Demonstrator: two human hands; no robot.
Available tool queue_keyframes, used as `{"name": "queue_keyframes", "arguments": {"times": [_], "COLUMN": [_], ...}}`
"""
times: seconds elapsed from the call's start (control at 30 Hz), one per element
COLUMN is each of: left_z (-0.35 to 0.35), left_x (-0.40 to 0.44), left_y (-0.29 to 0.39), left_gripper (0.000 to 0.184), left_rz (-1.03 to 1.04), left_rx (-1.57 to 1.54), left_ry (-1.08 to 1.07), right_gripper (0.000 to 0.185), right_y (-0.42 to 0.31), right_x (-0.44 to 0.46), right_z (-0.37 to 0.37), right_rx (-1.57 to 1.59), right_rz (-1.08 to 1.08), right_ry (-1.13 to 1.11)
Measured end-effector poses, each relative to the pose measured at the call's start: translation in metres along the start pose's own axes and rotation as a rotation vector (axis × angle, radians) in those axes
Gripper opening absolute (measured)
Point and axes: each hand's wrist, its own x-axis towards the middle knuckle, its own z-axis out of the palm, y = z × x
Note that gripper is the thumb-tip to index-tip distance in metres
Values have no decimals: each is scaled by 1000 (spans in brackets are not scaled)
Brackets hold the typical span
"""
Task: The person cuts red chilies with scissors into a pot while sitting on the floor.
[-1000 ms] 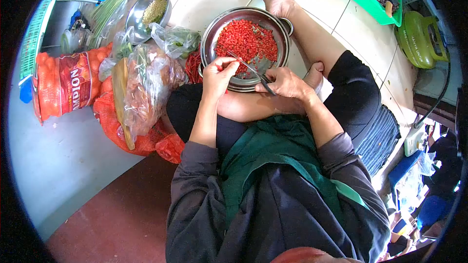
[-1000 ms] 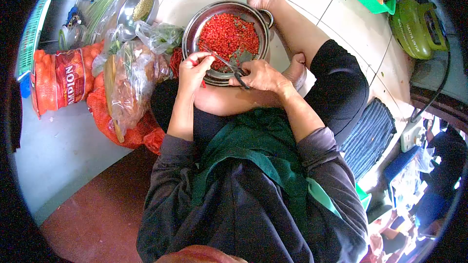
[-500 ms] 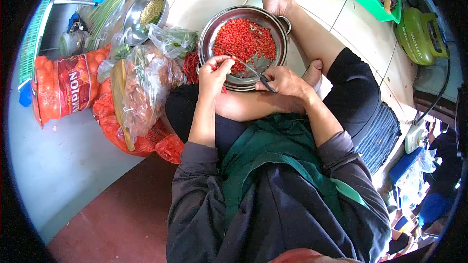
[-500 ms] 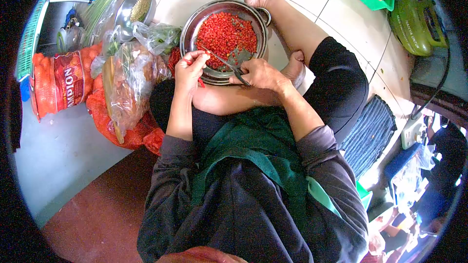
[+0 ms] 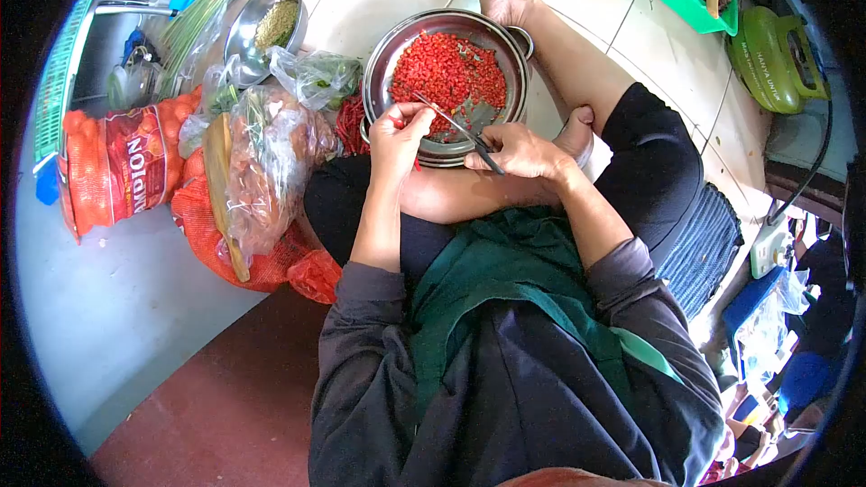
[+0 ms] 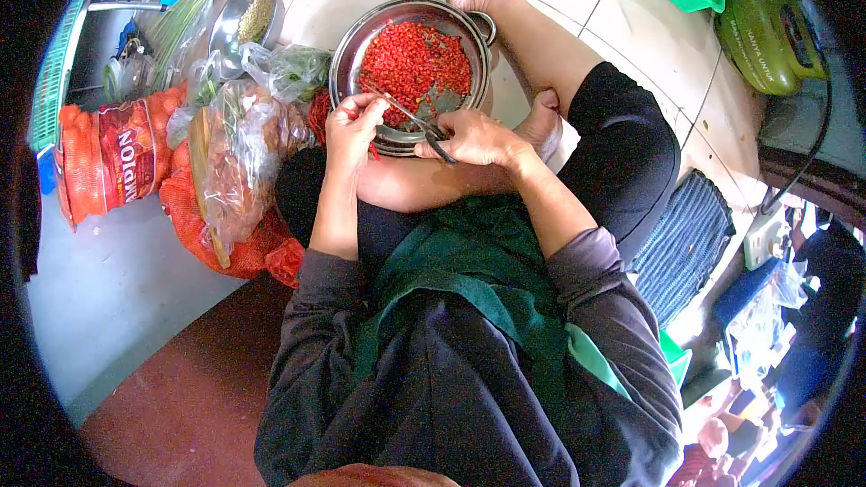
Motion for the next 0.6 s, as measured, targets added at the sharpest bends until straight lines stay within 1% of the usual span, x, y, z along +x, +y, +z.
{"name": "queue_keyframes", "arguments": {"times": [0.23, 0.33, 0.43, 0.53, 0.6], "left_z": [0, 0, -3, -4, -4], "left_x": [3, 4, 4, 2, 3], "left_y": [-1, -1, 0, 1, 1], "left_gripper": [11, 10, 10, 10, 10], "left_rz": [25, 6, -10, -22, -49], "left_rx": [16, 14, 21, 29, 22], "left_ry": [15, 25, -2, -45, -60], "right_gripper": [62, 47, 46, 45, 44], "right_y": [2, 2, 4, -2, -6], "right_x": [2, 0, 1, 1, 1], "right_z": [-1, 0, 1, 3, 0], "right_rx": [-33, -39, -59, -102, -71], "right_rz": [20, -39, -49, -21, 10], "right_ry": [17, 60, 55, 72, 50]}}
